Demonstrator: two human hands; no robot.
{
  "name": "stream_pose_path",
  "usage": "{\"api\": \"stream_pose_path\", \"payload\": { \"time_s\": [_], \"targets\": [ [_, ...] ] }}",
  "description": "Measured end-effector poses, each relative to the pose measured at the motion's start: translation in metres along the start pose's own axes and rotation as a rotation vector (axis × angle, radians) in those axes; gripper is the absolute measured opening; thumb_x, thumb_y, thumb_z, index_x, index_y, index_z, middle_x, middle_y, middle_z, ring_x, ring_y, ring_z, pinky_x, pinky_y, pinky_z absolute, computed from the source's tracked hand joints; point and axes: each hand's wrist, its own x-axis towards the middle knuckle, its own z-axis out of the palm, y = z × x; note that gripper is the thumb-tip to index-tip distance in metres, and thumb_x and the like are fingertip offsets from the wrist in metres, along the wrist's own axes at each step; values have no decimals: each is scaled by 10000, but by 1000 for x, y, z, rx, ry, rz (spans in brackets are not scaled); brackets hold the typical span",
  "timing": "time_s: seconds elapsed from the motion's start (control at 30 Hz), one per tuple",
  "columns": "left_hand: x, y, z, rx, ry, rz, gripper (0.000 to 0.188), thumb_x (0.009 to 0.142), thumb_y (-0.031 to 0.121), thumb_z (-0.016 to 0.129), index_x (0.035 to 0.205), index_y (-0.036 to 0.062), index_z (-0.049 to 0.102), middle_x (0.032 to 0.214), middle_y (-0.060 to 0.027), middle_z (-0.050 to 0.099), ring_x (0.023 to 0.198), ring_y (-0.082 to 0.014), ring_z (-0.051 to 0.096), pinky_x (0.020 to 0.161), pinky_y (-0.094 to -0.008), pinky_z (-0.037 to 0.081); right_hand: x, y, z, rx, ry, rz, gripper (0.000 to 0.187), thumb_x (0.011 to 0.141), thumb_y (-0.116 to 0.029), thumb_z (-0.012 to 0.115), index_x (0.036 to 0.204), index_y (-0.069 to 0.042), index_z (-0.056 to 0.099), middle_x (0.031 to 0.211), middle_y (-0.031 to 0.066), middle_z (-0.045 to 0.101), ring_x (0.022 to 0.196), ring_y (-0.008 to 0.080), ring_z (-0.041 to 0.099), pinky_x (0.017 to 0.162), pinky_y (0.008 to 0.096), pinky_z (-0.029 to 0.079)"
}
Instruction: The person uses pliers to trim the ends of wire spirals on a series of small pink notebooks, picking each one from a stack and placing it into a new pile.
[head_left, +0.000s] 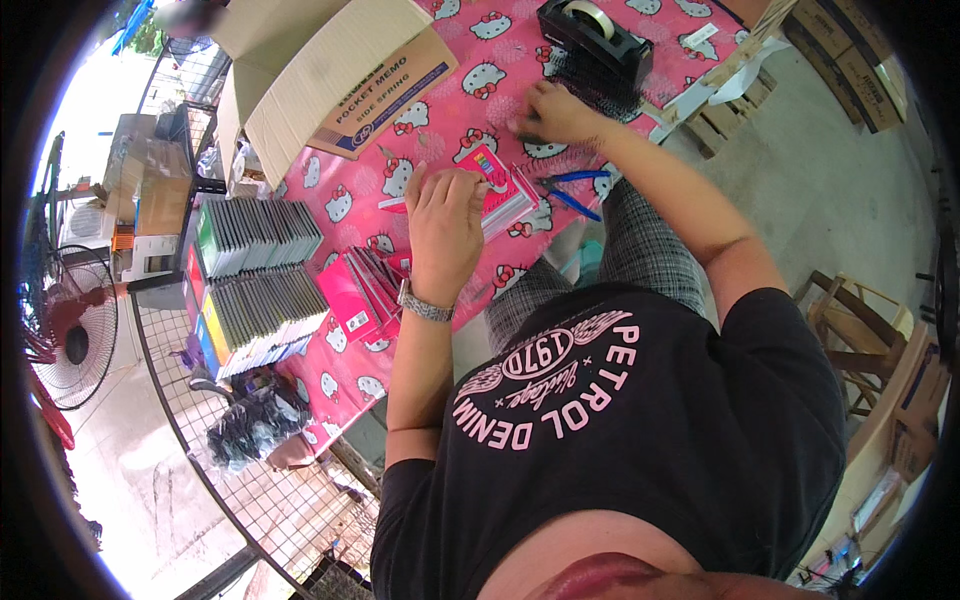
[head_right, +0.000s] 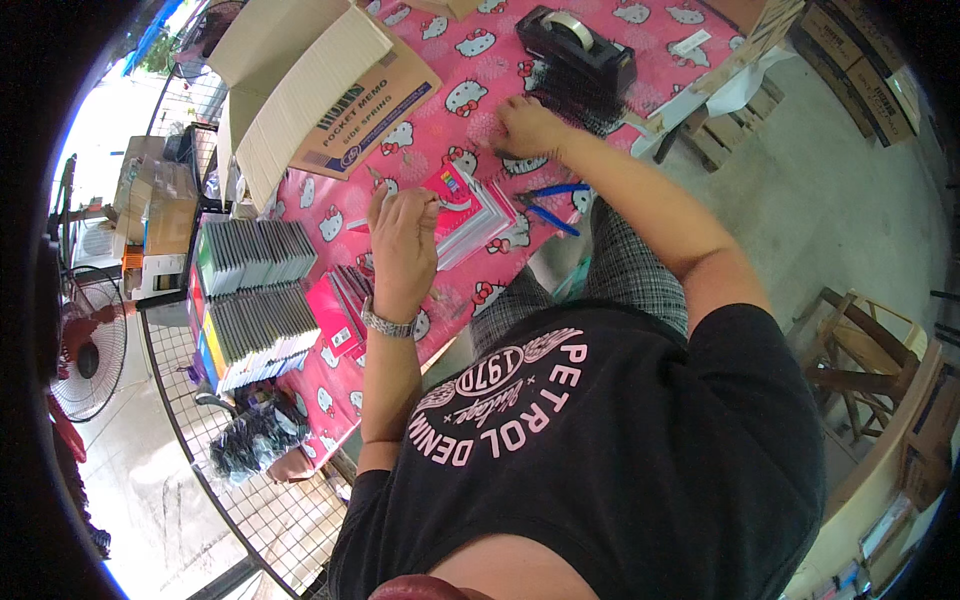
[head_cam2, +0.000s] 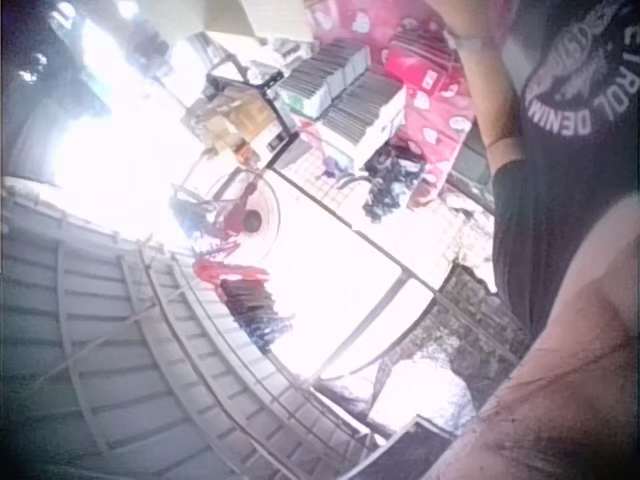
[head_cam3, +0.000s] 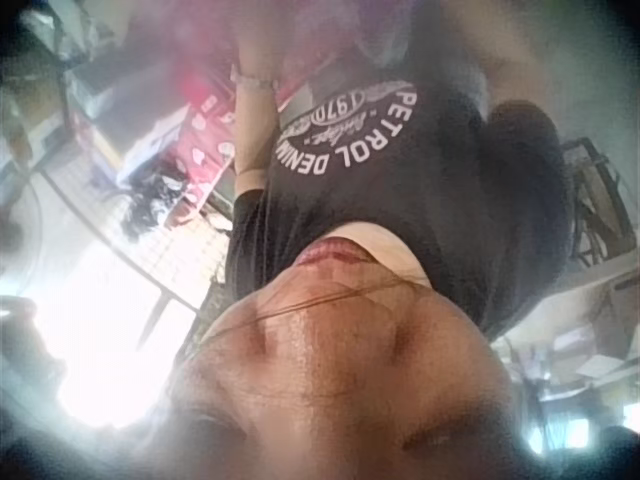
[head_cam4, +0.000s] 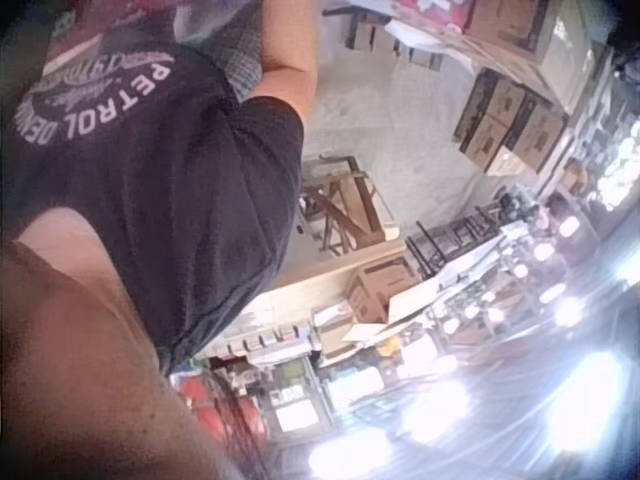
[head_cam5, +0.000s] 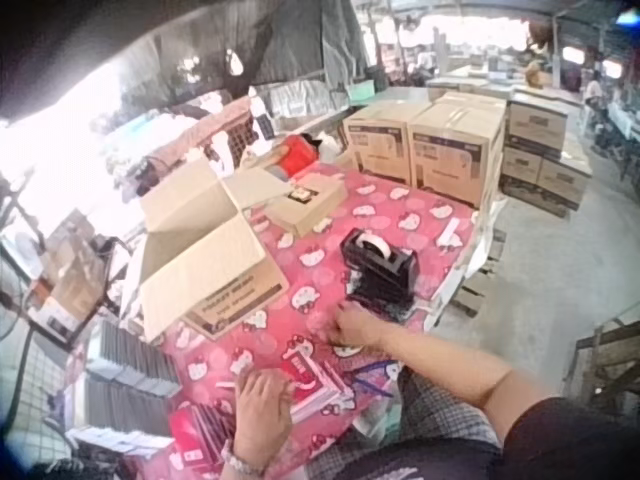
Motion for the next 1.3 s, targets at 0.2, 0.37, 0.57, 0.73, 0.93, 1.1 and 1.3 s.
{"api": "stream_pose_path", "payload": {
  "time_s": [0.2, 0.37, 0.57, 0.73, 0.93, 1.1, 1.3],
  "targets": [
    [-11, -1, -3, 149, 126, -151, 268, 863, 316, 688, 1006, 97, 629, 1058, -75, 611, 1120, -306, 516, 1034, -477, 325, 10, -23, -16, 138, -242, 36, 530, 820, -459, 685, 1141, -42, 621, 1015, 135, 638, 1048, 281, 602, 902, 400, 483],
    [-11, -10, 4, -5, 111, -192, 358, 774, 348, 775, 990, 97, 638, 1013, -50, 591, 1041, -284, 508, 913, -462, 365, 10, -82, -114, 1029, -715, -143, 508, 863, -411, 684, 1197, -33, 632, 1111, 60, 660, 995, 129, 612, 865, 297, 468],
    [-4, -7, 5, 15, 102, -169, 384, 753, 345, 794, 991, 87, 636, 992, -55, 582, 1011, -288, 507, 874, -457, 382, 8, -86, -126, 1239, -793, -169, 498, 837, -411, 718, 1147, -25, 665, 1020, 66, 673, 942, 152, 623, 865, 291, 464],
    [-4, -9, 2, -8, 89, -174, 419, 751, 369, 793, 1017, 91, 628, 995, -57, 577, 1007, -294, 504, 880, -462, 382, 2, -99, -131, 1586, -702, -199, 452, 891, -401, 662, 1111, -7, 684, 982, 66, 700, 915, 128, 633, 836, 294, 490],
    [-2, -5, 0, 5, 123, -162, 392, 724, 284, 825, 970, 48, 631, 952, -104, 600, 951, -323, 529, 845, -436, 422, 4, -94, -127, 1587, -704, -246, 480, 884, -411, 673, 1135, -2, 667, 1034, 75, 684, 961, 127, 621, 854, 281, 476],
    [-2, -14, 0, -33, 150, -181, 409, 725, 283, 826, 999, 62, 618, 988, -105, 585, 992, -323, 519, 875, -449, 421, 11, -94, -128, 1236, -726, -158, 487, 850, -348, 698, 1162, 19, 630, 1063, 80, 655, 1010, 159, 620, 914, 293, 468],
    [-6, -31, -9, -39, 179, -203, 406, 708, 198, 839, 1009, 53, 608, 968, -108, 596, 974, -313, 533, 855, -425, 438, 18, -97, -120, 1164, -676, -98, 511, 828, -355, 702, 1169, 16, 615, 1135, 89, 631, 1067, 176, 613, 966, 310, 450]
  ]
}}
